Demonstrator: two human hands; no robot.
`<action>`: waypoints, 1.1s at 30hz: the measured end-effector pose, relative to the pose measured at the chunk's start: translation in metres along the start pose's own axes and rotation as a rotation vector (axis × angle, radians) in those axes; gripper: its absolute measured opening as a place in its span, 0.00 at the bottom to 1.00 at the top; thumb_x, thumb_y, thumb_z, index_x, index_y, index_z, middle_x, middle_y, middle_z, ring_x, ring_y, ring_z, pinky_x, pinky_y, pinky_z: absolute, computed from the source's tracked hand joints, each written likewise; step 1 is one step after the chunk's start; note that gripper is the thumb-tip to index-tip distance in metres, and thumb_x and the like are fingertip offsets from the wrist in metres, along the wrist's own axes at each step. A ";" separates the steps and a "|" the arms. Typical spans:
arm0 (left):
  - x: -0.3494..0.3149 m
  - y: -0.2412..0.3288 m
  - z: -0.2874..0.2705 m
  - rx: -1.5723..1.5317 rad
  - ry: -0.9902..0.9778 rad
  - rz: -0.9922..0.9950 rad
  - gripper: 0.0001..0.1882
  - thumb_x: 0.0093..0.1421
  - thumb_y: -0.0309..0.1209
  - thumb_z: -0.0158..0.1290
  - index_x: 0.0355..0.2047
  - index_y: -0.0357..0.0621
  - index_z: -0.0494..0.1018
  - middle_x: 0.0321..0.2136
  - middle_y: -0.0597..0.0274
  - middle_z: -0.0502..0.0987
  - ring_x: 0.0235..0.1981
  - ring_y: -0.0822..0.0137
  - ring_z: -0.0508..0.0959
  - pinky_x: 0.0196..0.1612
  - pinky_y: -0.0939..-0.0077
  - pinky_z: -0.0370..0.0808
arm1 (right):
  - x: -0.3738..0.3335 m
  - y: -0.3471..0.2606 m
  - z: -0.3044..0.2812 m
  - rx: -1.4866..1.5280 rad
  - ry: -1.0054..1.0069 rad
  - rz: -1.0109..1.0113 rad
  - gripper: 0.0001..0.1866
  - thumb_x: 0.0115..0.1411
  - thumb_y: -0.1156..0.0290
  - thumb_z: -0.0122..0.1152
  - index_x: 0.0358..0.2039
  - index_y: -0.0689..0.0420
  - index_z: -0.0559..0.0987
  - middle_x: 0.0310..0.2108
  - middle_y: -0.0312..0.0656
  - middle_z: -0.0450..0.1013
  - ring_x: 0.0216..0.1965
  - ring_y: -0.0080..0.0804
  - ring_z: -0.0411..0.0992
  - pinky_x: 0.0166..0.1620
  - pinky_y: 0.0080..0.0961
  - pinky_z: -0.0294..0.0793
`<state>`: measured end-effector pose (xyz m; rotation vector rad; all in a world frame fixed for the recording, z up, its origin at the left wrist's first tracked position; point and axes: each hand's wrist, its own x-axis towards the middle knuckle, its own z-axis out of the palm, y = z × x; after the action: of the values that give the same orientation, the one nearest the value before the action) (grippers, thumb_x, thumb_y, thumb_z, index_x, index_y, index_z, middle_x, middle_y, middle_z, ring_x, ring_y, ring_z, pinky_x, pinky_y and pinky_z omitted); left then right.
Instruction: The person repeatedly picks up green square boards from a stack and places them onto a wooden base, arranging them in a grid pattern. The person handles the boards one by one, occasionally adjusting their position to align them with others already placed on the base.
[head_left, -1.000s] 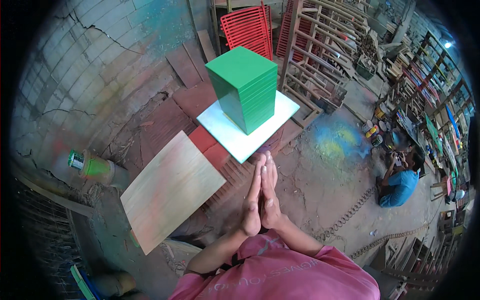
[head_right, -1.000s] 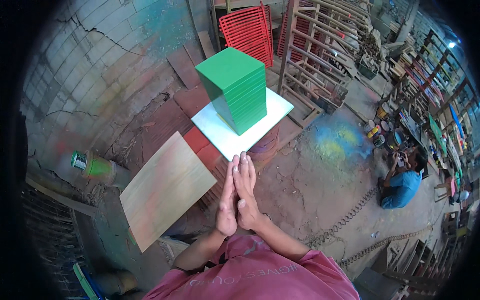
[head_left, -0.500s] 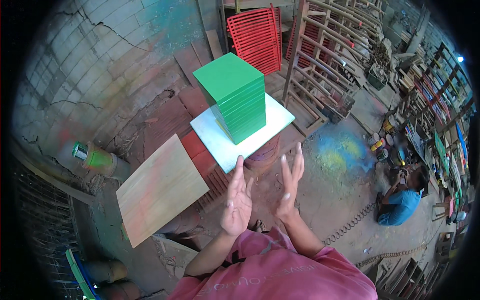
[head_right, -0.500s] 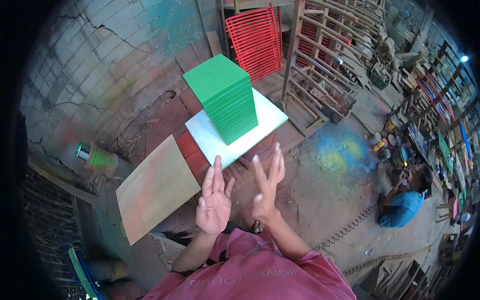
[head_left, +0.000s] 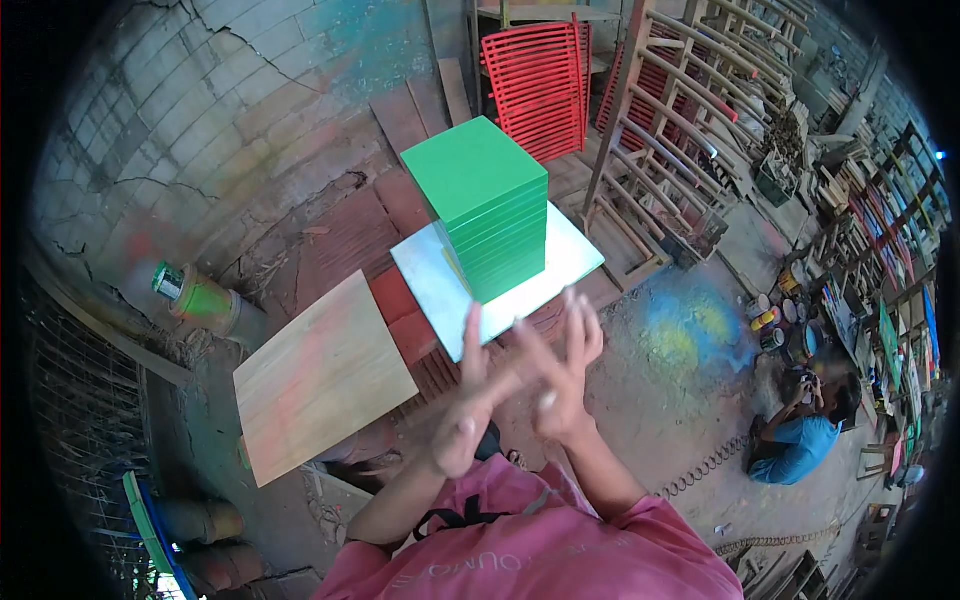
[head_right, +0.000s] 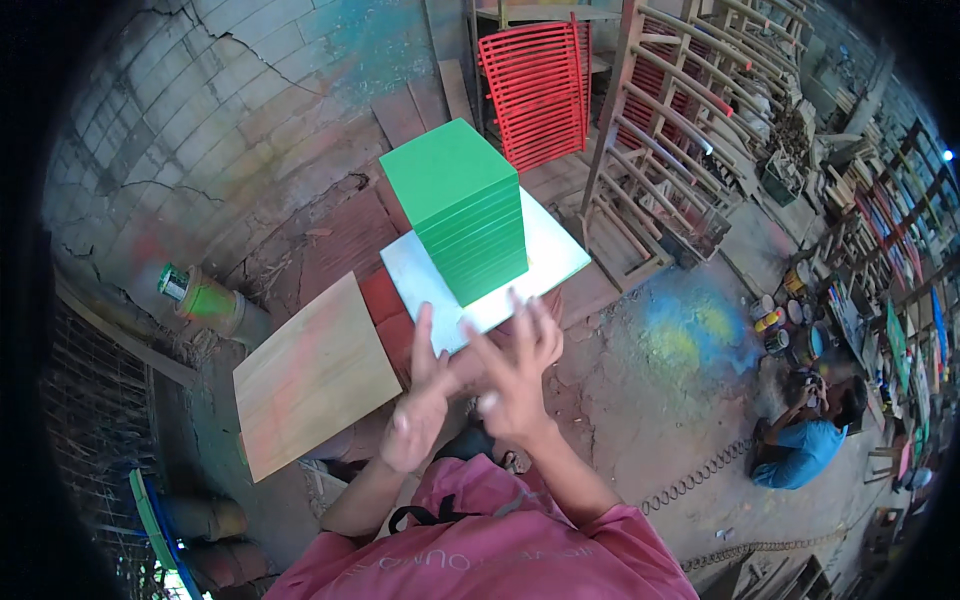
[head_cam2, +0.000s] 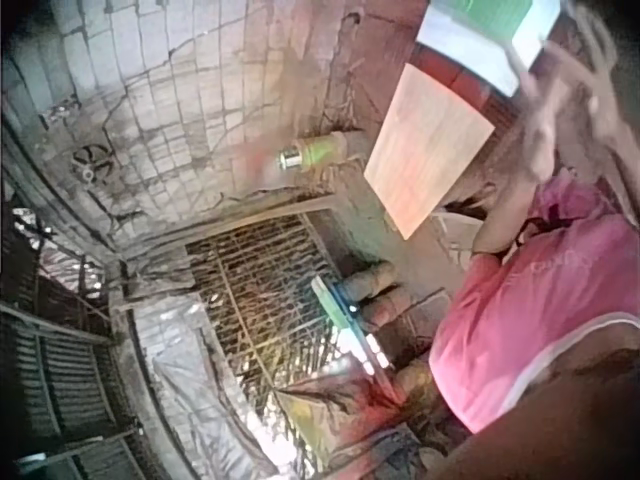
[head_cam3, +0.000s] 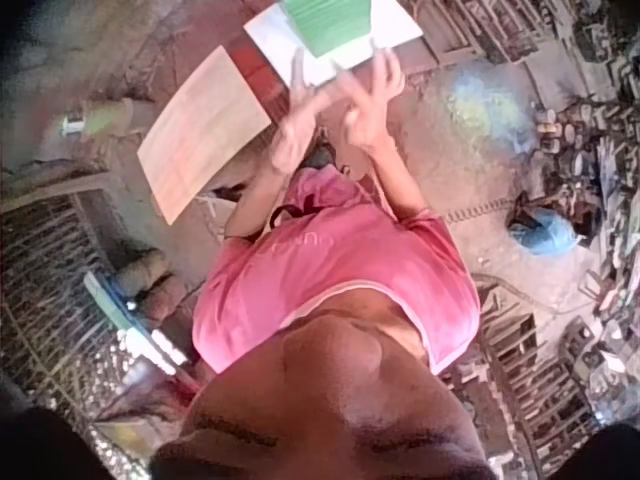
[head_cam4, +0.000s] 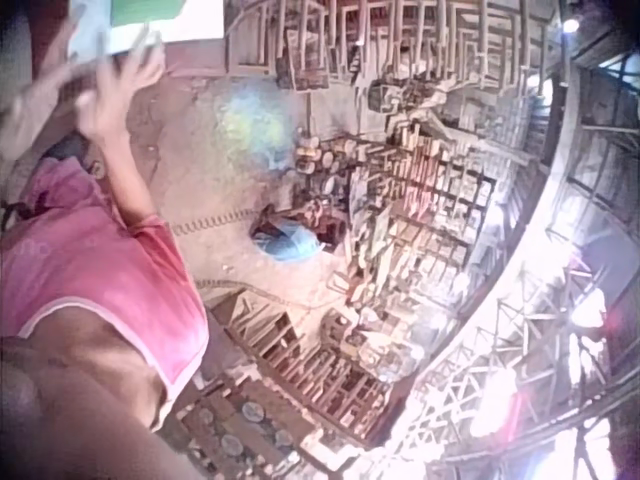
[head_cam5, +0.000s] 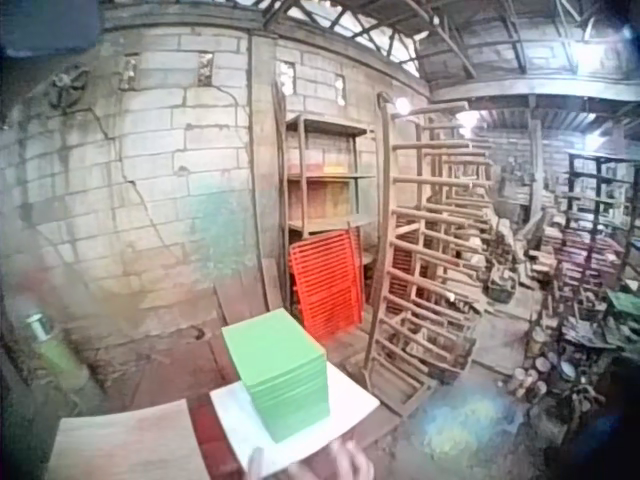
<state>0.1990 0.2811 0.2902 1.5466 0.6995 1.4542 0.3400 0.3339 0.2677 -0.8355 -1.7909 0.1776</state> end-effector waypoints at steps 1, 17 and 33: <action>0.003 -0.003 -0.006 0.039 -0.093 0.059 0.43 0.60 0.63 0.30 0.54 0.34 0.65 0.67 0.44 0.28 0.68 0.52 0.26 0.64 0.52 0.24 | 0.009 0.007 0.004 0.012 0.055 0.092 0.33 0.63 0.43 0.33 0.53 0.54 0.74 0.61 0.59 0.55 0.63 0.53 0.49 0.63 0.43 0.40; 0.170 -0.123 -0.266 0.565 0.690 0.013 0.18 0.64 0.39 0.43 0.47 0.45 0.75 0.58 0.52 0.59 0.61 0.59 0.56 0.62 0.63 0.50 | 0.104 0.143 0.064 -0.100 0.182 0.338 0.19 0.64 0.62 0.46 0.49 0.58 0.76 0.59 0.49 0.59 0.61 0.45 0.51 0.63 0.40 0.45; 0.213 -0.161 -0.278 0.598 0.571 0.015 0.17 0.63 0.39 0.43 0.45 0.48 0.77 0.59 0.50 0.60 0.64 0.60 0.49 0.64 0.61 0.44 | 0.124 0.164 0.095 -0.088 0.154 0.373 0.21 0.63 0.61 0.42 0.47 0.59 0.77 0.61 0.49 0.58 0.63 0.45 0.49 0.64 0.41 0.42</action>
<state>-0.0120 0.5984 0.2331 1.5527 1.5750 1.8209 0.3115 0.5572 0.2446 -1.2108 -1.4959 0.2700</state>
